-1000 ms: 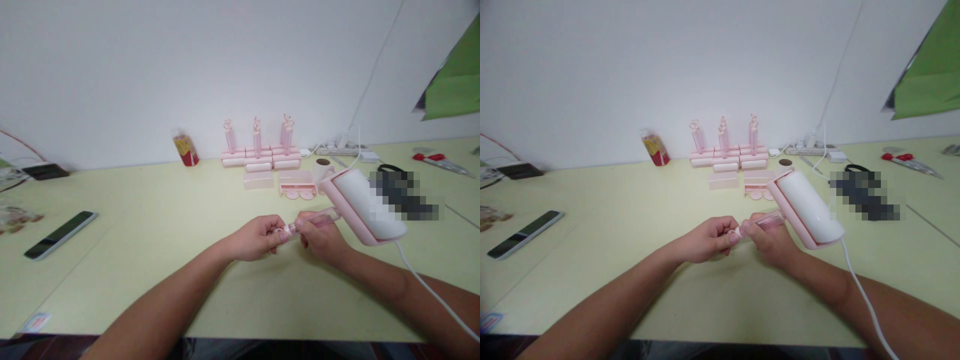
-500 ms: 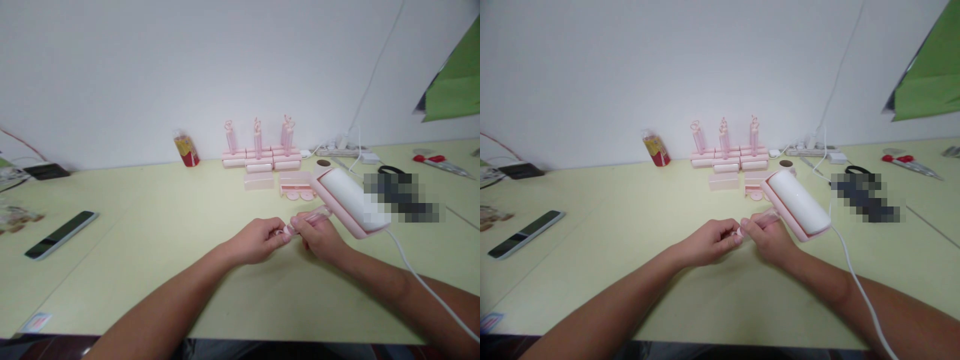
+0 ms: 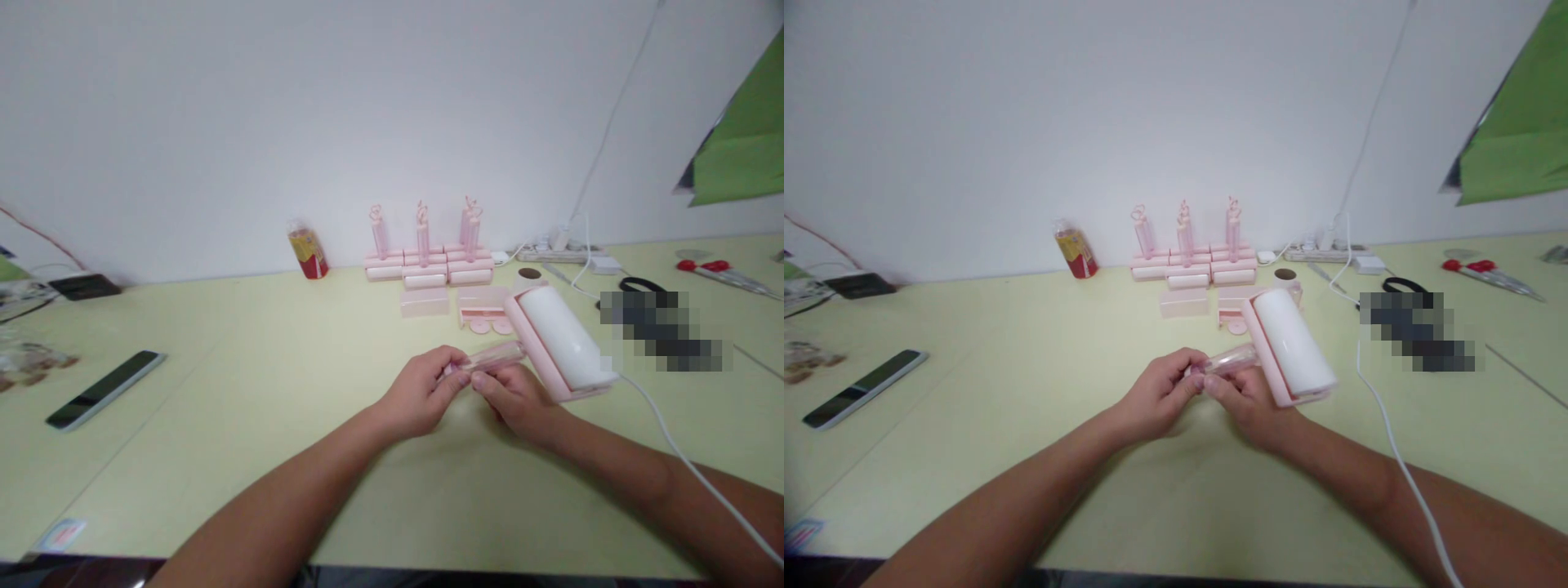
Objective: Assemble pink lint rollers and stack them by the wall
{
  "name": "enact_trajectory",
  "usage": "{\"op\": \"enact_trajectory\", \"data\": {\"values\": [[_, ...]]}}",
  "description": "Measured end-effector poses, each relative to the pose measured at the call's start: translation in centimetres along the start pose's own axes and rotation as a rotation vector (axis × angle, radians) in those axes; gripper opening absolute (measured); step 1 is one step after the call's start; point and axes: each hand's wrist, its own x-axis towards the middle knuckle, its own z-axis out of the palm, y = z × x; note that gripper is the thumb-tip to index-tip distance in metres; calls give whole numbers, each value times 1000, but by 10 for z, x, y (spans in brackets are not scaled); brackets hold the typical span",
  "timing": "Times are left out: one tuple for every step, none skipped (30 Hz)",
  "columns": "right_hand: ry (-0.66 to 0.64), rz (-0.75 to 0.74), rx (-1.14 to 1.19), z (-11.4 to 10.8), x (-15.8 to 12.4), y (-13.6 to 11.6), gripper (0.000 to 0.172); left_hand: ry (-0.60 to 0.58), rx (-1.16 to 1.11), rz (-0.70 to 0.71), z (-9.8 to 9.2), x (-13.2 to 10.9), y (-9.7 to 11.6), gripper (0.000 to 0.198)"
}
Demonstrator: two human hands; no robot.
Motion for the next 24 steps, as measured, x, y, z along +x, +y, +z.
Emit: {"op": "enact_trajectory", "data": {"values": [[1, 32, -29, 0, -1, 1, 40, 38, -58, -11, 0, 1, -3, 32], [4, 62, -60, -1, -2, 2, 40, 80, -124, -26, -1, 1, -6, 33], [7, 85, -84, -1, -3, 3, 40, 126, -190, -46, -1, 3, -10, 34], [9, 101, -95, -1, -3, 5, 41, 174, -249, -67, -3, 4, -13, 35], [7, 115, -93, -1, -3, 6, 40, 220, -295, -86, -5, 6, -16, 35], [6, 131, -83, -1, -3, 8, 40, 261, -325, -105, -7, 8, -18, 35], [6, 149, -67, -1, -3, 9, 40, 296, -341, -123, -10, 10, -21, 35], [8, 169, -46, -1, -3, 11, 39, 321, -346, -142, -14, 12, -22, 35], [4, 189, -18, 0, -2, 12, 38, 336, -345, -160, -17, 14, -23, 35], [3, 206, 15, 0, -2, 13, 36, 344, -344, -175, -20, 15, -24, 36], [6, 216, 52, 0, -1, 14, 32, 341, -348, -185, -22, 16, -24, 36], [16, 217, 91, 1, -1, 15, 30, 321, -360, -187, -22, 16, -23, 37], [33, 207, 132, 1, 0, 15, 33, 285, -378, -181, -21, 16, -22, 38], [56, 187, 170, 1, 0, 15, 39, 232, -398, -169, -18, 15, -21, 38], [76, 160, 200, 0, 1, 15, 45, 168, -410, -154, -13, 13, -19, 37], [102, 127, 220, 0, 1, 15, 48, 100, -402, -137, -8, 10, -16, 37], [126, 94, 233, -1, 0, 15, 47, 37, -366, -118, -2, 8, -12, 37], [150, 62, 236, -2, 0, 14, 43, -12, -303, -96, 4, 5, -9, 36], [168, 38, 232, -3, 0, 14, 38, -51, -223, -68, 8, 4, -5, 36], [180, 26, 231, -4, -1, 13, 31, -96, -140, -38, 10, 3, -1, 36], [195, 30, 242, -4, -1, 13, 25, -133, -60, -9, 9, 4, 1, 36], [215, 48, 267, -5, -1, 12, 20, -156, 12, 12, 6, 6, 3, 38], [227, 78, 296, -4, -2, 11, 17, -157, 72, 21, 1, 10, 3, 41], [236, 109, 328, -4, -1, 9, 14, -119, 135, 15, -7, 16, 2, 46]]}}
